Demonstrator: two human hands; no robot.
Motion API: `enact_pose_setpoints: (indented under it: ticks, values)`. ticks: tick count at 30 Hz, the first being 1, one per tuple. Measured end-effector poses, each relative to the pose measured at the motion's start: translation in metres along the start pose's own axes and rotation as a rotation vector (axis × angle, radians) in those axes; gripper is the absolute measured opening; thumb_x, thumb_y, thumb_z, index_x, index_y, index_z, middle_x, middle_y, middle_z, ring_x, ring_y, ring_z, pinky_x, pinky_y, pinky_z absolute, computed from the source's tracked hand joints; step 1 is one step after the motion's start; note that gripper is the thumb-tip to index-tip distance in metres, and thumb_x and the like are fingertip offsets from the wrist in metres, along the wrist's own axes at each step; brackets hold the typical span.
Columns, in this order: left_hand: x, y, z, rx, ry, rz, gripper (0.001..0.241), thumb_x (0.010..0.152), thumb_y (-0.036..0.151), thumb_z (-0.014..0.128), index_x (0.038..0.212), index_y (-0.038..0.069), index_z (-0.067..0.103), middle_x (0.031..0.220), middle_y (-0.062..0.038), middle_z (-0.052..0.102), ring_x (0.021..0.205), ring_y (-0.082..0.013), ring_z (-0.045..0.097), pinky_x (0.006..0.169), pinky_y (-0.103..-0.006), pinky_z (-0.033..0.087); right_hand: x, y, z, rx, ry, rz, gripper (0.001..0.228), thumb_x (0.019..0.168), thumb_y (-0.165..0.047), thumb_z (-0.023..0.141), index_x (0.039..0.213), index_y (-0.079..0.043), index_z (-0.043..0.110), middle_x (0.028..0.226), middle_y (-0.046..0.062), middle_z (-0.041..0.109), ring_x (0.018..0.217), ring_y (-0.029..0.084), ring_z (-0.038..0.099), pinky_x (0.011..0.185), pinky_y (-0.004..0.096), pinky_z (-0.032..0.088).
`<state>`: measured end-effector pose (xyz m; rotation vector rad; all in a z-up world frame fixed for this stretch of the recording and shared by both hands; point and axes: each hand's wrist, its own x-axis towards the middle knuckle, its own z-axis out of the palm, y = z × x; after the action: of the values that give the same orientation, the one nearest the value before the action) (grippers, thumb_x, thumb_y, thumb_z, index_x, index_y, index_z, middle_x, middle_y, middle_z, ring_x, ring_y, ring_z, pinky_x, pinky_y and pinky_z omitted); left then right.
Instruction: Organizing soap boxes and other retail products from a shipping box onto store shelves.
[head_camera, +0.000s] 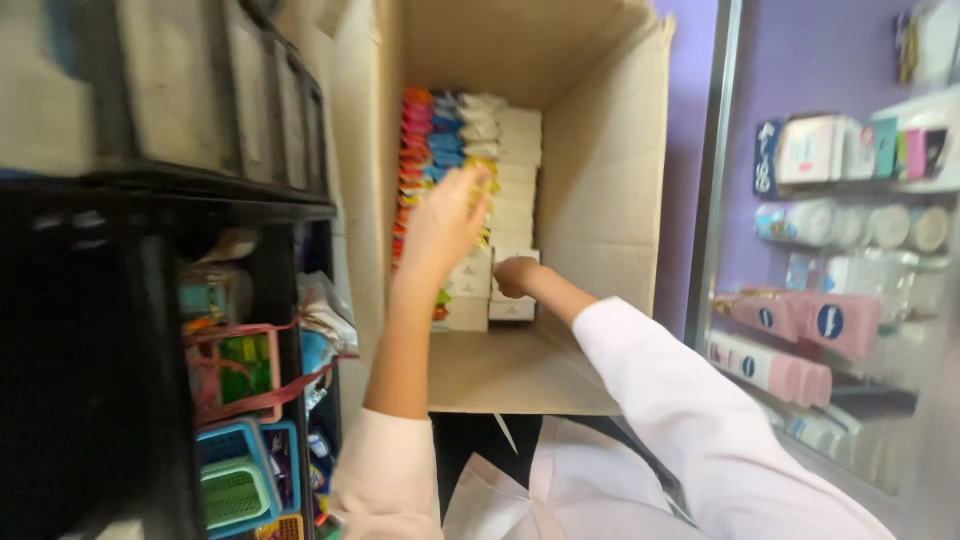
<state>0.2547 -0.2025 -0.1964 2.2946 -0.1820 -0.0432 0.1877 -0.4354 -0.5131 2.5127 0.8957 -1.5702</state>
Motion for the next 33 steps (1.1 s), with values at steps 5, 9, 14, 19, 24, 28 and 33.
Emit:
enact_pose_setpoints:
  ticks: [5,9,14,19,24,28,33]
  values:
    - [-0.085,0.067,-0.074,-0.273,0.177,0.057,0.026,0.1,0.013,0.066,0.125,0.007,0.065,0.118,-0.013,0.07,0.107,-0.0333,0.069,0.089,-0.0412,0.055,-0.172,-0.101,-0.152,0.375,0.567,-0.324,0.019,0.098,-0.021,0.062,0.11,-0.006,0.067,0.102,0.016,0.074,0.093,0.033,0.07,0.08,0.043,0.056]
    - [-0.17,0.101,-0.156,-0.175,0.311,-0.013,0.028,0.1,0.009,0.066,0.128,0.006,0.065,0.123,-0.014,0.07,0.115,-0.0312,0.069,0.097,-0.0389,0.054,-0.252,-0.167,-0.207,0.863,0.578,-0.566,0.02,0.104,-0.017,0.06,0.12,-0.008,0.066,0.104,0.008,0.072,0.092,0.016,0.069,0.081,0.032,0.058]
    - [-0.29,0.097,-0.225,0.245,0.579,-0.168,0.037,0.097,0.011,0.068,0.133,0.004,0.061,0.131,-0.015,0.067,0.119,-0.0355,0.065,0.1,-0.0415,0.052,-0.28,-0.246,-0.232,0.892,0.567,-0.665,0.021,0.105,-0.016,0.06,0.123,-0.008,0.067,0.106,0.004,0.074,0.095,0.011,0.068,0.084,0.029,0.057]
    - [-0.401,0.088,-0.25,0.516,0.725,-0.441,0.039,0.101,0.012,0.066,0.139,0.005,0.058,0.134,-0.015,0.066,0.12,-0.0368,0.063,0.1,-0.0434,0.051,-0.284,-0.336,-0.235,0.73,0.589,-0.818,0.023,0.099,-0.015,0.065,0.121,-0.006,0.067,0.115,0.006,0.072,0.102,0.018,0.07,0.089,0.032,0.057]
    - [-0.444,0.065,-0.247,0.567,0.803,-0.597,0.04,0.105,0.011,0.059,0.144,0.008,0.055,0.139,-0.016,0.063,0.131,-0.0364,0.058,0.108,-0.0464,0.047,-0.298,-0.454,-0.238,0.046,0.867,-1.246,0.072,0.087,-0.013,0.073,0.153,-0.008,0.043,0.16,0.015,0.04,0.143,0.035,0.045,0.119,0.044,0.041]
    - [-0.445,0.023,-0.242,0.703,0.728,-0.549,0.044,0.106,0.015,0.053,0.149,0.007,0.054,0.146,-0.017,0.06,0.139,-0.0381,0.053,0.115,-0.05,0.039,-0.262,-0.498,-0.212,-0.375,1.106,-1.24,0.075,0.089,-0.006,0.068,0.158,-0.011,0.041,0.167,0.01,0.032,0.153,0.033,0.037,0.123,0.045,0.035]
    - [-0.445,-0.004,-0.252,0.662,0.626,-0.591,0.04,0.112,0.025,0.05,0.149,0.011,0.056,0.148,-0.009,0.06,0.137,-0.0303,0.054,0.123,-0.0545,0.03,-0.235,-0.501,-0.194,-0.497,1.132,-1.187,0.062,0.087,-0.007,0.07,0.146,-0.014,0.053,0.134,0.004,0.052,0.139,0.027,0.049,0.122,0.046,0.037]
